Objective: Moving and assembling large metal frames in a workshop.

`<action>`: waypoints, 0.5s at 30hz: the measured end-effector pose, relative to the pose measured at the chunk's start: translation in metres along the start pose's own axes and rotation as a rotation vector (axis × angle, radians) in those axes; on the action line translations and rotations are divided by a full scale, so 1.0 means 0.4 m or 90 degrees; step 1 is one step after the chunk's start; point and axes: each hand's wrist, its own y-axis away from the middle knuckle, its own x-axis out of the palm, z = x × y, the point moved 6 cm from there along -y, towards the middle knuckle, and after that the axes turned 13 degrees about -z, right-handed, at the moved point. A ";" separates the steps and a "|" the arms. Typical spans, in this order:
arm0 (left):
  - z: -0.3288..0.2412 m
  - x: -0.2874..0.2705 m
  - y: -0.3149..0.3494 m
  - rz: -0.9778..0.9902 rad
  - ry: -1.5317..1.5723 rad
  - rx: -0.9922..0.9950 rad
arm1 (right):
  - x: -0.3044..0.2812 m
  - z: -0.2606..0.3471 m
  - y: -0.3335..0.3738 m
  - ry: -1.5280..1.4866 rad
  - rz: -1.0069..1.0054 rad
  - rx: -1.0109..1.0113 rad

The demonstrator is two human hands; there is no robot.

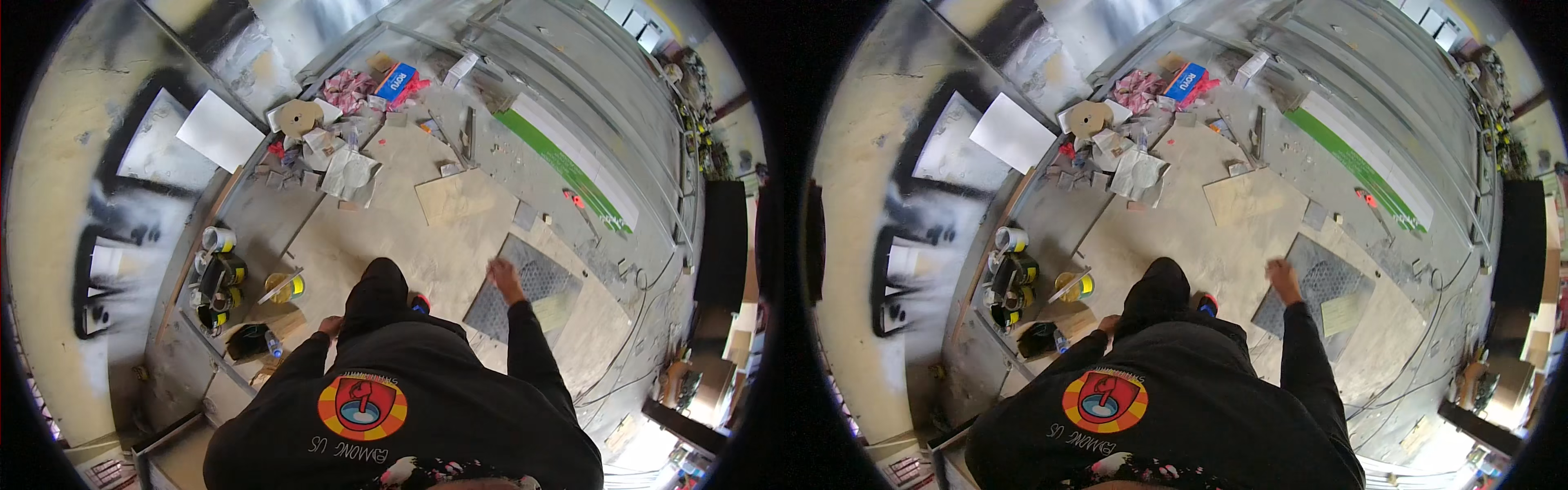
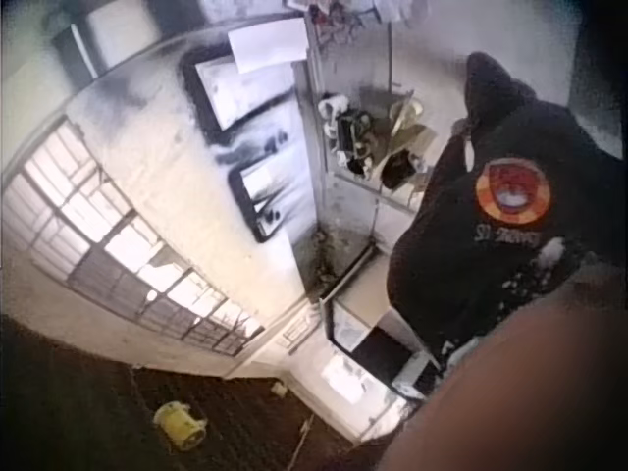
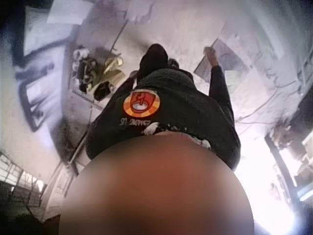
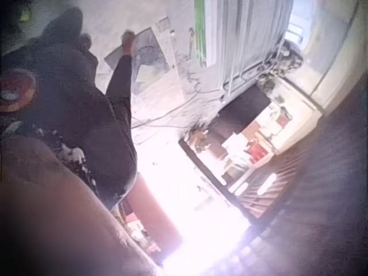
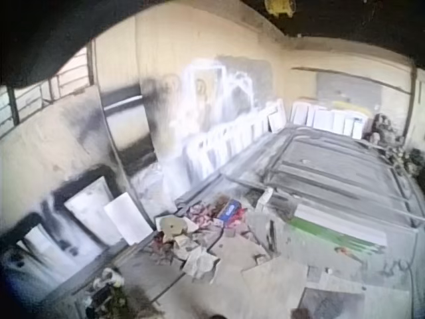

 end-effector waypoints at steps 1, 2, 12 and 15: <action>-0.014 -0.003 0.033 0.080 0.026 -0.111 | 0.000 -0.026 -0.001 0.010 0.001 0.021; -0.001 -0.009 0.094 0.147 0.051 -0.240 | 0.053 0.077 0.000 0.004 -0.037 -0.002; -0.361 -0.445 -0.900 0.018 -0.140 -0.118 | 0.127 0.387 -0.727 0.457 0.045 -0.199; -0.631 -0.643 -1.203 -0.126 -0.190 0.129 | 0.018 0.265 -0.773 0.308 0.115 -0.074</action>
